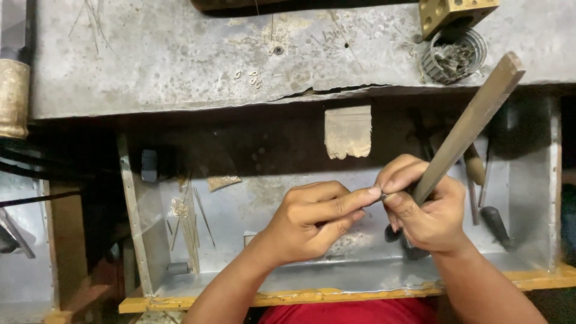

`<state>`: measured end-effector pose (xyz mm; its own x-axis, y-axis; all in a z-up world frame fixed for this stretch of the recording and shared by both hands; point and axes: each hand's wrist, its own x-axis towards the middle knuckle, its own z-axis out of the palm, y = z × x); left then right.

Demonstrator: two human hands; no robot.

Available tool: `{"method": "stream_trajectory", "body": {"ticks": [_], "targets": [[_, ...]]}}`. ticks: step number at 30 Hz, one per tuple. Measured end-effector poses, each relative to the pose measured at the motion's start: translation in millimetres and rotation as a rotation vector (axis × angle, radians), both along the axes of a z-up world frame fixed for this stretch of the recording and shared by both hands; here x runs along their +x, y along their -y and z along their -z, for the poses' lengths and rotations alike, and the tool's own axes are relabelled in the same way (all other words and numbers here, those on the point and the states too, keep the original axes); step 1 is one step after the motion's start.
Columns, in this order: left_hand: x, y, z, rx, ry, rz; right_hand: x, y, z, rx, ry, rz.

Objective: Filing and shaping small metal jewelry components at a workbench using a hand file and pliers.

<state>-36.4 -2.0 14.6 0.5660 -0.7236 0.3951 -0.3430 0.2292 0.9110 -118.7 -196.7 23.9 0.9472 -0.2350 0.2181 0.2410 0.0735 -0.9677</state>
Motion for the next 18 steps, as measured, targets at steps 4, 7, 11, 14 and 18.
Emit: {"method": "stream_trajectory", "body": {"ticks": [4, 7, 11, 14, 18], "targets": [[3, -1, 6, 0.064, 0.362, -0.218, -5, -1, -16, -0.298, -0.055, 0.13], [12, -3, 10, 0.122, 0.63, -0.383, -21, -6, -28, -0.297, -0.159, 0.146], [28, 0, 19, 0.208, 0.943, -0.602, -62, -3, -7, 0.259, -0.269, -0.016], [36, -2, 19, 0.217, 1.032, -0.593, -86, -5, 1, 0.442, -0.286, -0.097], [43, -2, 12, 0.232, 1.09, -0.571, -103, -8, 5, 0.455, -0.454, -0.014]]}}
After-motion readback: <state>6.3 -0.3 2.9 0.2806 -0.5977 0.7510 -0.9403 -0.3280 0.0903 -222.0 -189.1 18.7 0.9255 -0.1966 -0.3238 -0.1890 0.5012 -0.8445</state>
